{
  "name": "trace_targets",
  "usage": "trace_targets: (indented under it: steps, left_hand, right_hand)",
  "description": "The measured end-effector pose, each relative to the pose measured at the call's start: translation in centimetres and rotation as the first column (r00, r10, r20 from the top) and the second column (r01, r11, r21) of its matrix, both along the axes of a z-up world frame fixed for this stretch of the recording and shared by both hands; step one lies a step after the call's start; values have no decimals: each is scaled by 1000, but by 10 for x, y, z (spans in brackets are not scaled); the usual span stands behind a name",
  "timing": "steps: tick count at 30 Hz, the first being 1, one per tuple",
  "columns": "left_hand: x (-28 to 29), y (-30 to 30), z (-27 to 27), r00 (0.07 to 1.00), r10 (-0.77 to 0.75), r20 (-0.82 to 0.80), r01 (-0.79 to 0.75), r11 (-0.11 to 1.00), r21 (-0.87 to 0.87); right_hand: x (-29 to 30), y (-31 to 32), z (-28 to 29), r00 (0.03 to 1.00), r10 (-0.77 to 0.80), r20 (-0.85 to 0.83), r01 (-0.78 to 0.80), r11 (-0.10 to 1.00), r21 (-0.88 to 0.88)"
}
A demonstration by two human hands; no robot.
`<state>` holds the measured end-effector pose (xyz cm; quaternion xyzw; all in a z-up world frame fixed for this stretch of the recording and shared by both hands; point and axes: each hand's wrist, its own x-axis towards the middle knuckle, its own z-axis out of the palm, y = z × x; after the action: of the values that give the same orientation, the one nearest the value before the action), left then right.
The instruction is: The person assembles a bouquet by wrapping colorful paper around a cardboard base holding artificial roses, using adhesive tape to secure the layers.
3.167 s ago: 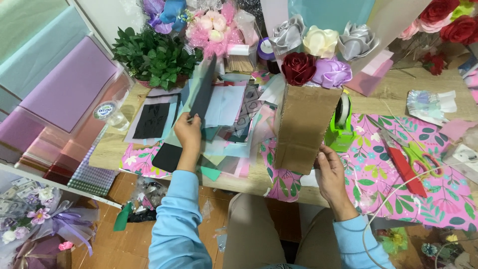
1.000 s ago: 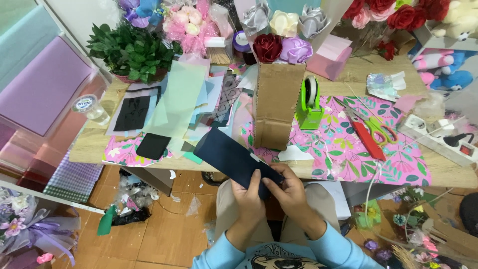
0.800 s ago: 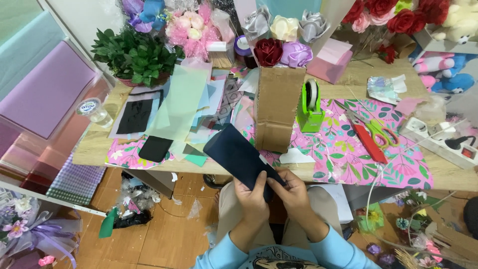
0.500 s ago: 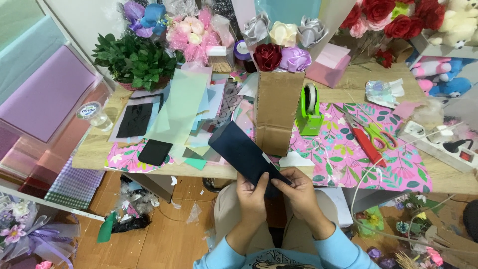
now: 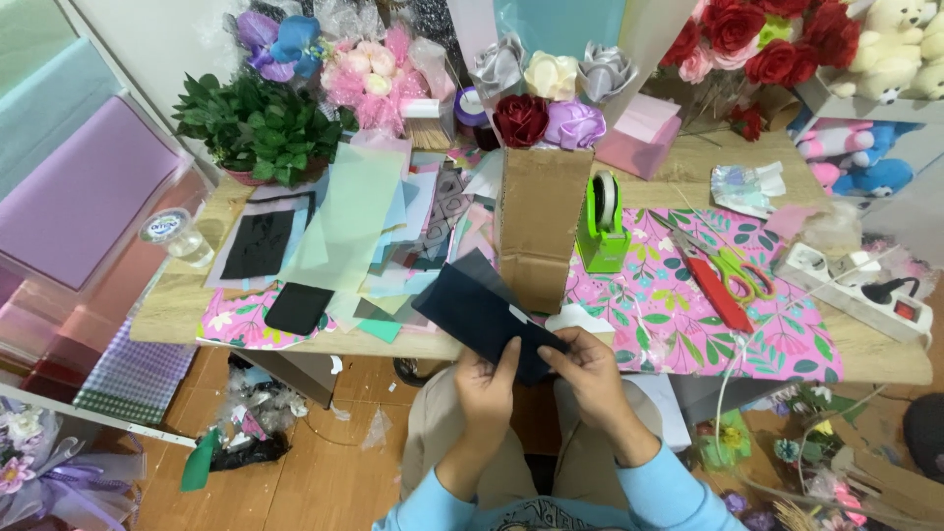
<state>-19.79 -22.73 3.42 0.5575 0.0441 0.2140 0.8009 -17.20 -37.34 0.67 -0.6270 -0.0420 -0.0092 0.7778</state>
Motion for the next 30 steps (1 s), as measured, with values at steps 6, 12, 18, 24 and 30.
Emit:
trace_targets:
  steps: [6, 12, 18, 24, 30]
  left_hand:
    - [16, 8, -24, 991, 99, 93, -115, 975, 192]
    - [14, 8, -16, 988, 103, 119, -129, 962, 239]
    - [12, 11, -12, 978, 210, -7, -194, 914, 357]
    - [28, 12, -10, 956, 279, -89, -244, 928, 283]
    - [40, 3, -4, 948, 315, -54, -309, 946, 99]
  right_hand:
    - [-9, 26, 47, 997, -67, 29, 66, 998, 18]
    - [-1, 34, 48, 994, -111, -5, 111, 991, 74]
    - [8, 36, 56, 997, -79, 17, 76, 989, 124]
    - [12, 43, 66, 999, -50, 10, 47, 983, 180]
    - [12, 55, 81, 996, 6, -89, 17, 968, 250]
